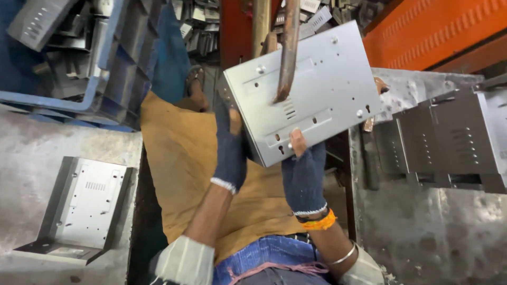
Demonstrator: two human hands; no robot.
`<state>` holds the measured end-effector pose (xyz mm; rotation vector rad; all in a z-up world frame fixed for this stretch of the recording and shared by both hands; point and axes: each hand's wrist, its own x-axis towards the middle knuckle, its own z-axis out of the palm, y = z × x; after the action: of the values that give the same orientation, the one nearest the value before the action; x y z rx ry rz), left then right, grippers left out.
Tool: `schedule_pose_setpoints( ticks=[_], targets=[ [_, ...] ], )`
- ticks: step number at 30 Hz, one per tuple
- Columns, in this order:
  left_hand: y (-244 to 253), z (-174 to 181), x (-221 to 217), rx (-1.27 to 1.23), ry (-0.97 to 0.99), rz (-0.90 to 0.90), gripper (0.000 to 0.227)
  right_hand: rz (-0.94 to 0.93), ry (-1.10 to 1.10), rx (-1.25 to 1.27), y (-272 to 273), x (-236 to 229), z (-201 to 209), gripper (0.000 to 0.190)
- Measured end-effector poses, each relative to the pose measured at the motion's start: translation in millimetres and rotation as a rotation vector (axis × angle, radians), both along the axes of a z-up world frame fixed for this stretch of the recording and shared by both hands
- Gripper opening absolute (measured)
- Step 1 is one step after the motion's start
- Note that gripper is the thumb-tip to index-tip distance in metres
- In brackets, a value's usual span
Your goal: The person picks up rectangular metal parts from a blue bin and places them against a vertical metal rod to process them. After processing, the person uses a hammer to tap the parts and then places them on a metal table. The person repeats this process for multiple metal parts.
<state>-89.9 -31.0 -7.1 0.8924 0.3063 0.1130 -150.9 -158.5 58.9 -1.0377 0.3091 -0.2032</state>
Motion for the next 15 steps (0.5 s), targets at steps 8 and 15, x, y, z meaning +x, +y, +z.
schedule_pose_setpoints(
  ticks=[8,15],
  targets=[
    [10,30,-11,0.24,-0.38,-0.18,0.139,0.16,-0.066,0.048,4,25,24,0.051],
    [4,37,32,0.318,-0.38,-0.165,0.135,0.136,-0.207,0.036,9,68,33,0.047]
  ],
)
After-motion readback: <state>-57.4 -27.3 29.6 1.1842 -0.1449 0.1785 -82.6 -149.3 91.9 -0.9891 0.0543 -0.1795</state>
